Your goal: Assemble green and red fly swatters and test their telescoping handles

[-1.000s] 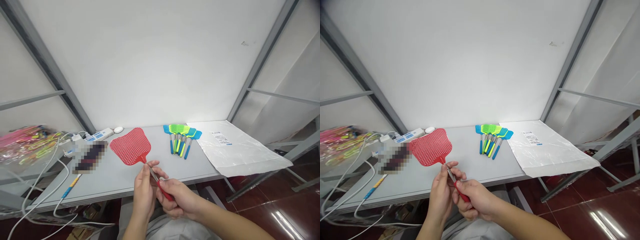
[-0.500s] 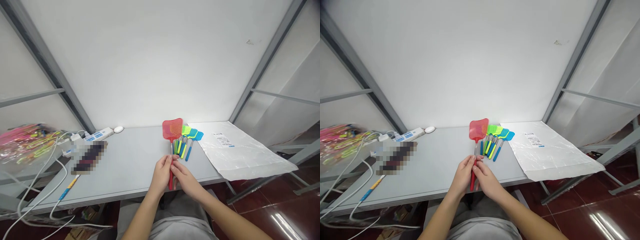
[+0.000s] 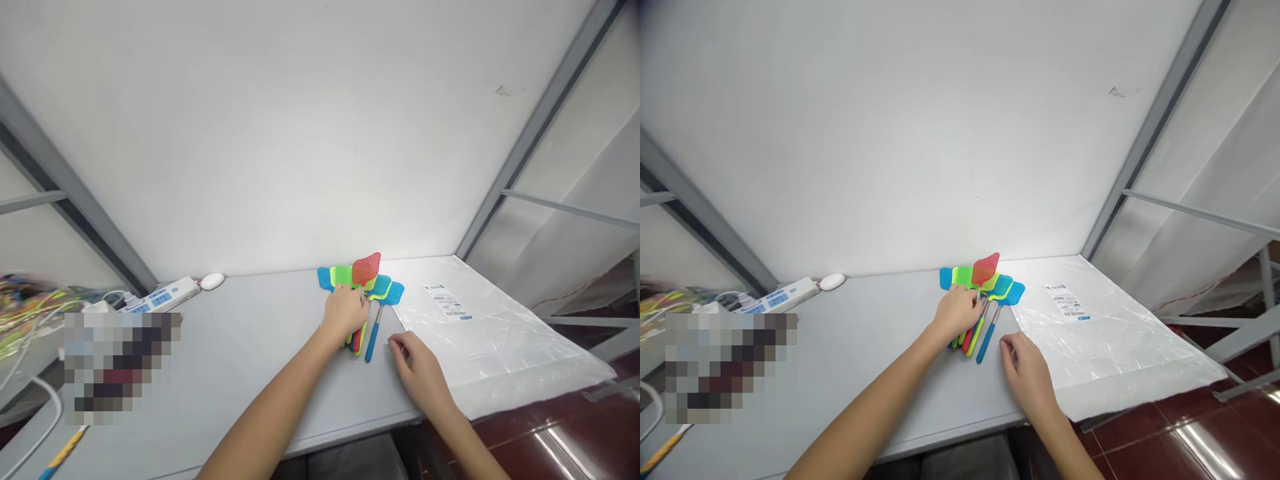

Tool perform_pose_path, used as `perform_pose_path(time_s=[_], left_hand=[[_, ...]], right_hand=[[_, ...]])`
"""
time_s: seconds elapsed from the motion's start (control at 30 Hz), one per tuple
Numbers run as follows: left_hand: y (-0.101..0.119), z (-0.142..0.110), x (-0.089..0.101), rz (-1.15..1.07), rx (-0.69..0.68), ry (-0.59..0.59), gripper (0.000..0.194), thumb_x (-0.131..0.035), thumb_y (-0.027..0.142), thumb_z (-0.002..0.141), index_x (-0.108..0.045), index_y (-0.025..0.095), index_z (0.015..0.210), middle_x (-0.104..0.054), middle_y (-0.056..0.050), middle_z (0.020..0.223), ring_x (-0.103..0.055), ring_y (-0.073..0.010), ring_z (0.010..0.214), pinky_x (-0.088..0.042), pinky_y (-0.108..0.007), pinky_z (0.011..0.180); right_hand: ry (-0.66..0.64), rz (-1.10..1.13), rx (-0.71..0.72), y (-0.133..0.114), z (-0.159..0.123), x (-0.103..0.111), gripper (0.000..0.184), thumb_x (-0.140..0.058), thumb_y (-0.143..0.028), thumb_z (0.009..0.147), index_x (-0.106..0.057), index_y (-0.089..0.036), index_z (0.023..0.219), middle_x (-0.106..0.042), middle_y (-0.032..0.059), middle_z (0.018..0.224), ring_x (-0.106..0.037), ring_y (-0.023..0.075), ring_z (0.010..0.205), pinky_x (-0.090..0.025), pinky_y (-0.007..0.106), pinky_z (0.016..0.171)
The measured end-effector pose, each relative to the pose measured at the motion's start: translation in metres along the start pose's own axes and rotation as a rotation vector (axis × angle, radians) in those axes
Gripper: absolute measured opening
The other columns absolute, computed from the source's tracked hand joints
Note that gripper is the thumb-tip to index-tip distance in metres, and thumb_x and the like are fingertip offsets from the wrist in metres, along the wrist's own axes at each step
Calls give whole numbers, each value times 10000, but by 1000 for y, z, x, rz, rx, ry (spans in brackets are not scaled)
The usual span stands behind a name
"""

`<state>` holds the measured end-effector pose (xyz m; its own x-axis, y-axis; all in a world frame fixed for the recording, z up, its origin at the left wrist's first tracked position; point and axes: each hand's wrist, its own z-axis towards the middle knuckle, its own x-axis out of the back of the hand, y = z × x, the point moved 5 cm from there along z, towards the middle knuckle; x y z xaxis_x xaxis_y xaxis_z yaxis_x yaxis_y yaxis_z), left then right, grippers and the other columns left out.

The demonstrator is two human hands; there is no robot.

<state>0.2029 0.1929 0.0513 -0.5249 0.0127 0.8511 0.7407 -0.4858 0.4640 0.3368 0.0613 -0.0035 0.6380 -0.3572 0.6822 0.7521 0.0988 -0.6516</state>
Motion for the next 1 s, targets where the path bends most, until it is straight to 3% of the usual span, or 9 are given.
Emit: perform_pose_path(time_s=[0.2, 0.43, 1.0], left_hand=[[-7, 14, -6, 194, -67, -59, 269, -455, 290, 861, -694, 170, 883, -595, -142, 1011, -478, -312, 1084, -425, -409, 833], [-4, 24, -14, 289, -134, -156, 271, -470, 305, 849, -707, 186, 904, -580, -141, 1059, -469, -311, 1075, -423, -424, 835], [-4, 25, -30, 268, -199, -163, 249, -476, 304, 851, -690, 176, 857, -588, -131, 990, -491, -294, 1014, -429, -426, 809]], right_hand=[[-92, 61, -34, 11, 5, -17, 272, -393, -377, 980, -595, -214, 898, -572, 48, 825, -557, 202, 767, -439, 334, 701], [-196, 55, -59, 13, 10, -22, 286, -387, -371, 982, -618, -234, 882, -594, 58, 846, -578, 214, 787, -445, 351, 719], [-214, -75, -13, 11, 12, -26, 224, -429, -326, 967, -628, -242, 906, -620, 53, 865, -600, 212, 788, -455, 349, 707]])
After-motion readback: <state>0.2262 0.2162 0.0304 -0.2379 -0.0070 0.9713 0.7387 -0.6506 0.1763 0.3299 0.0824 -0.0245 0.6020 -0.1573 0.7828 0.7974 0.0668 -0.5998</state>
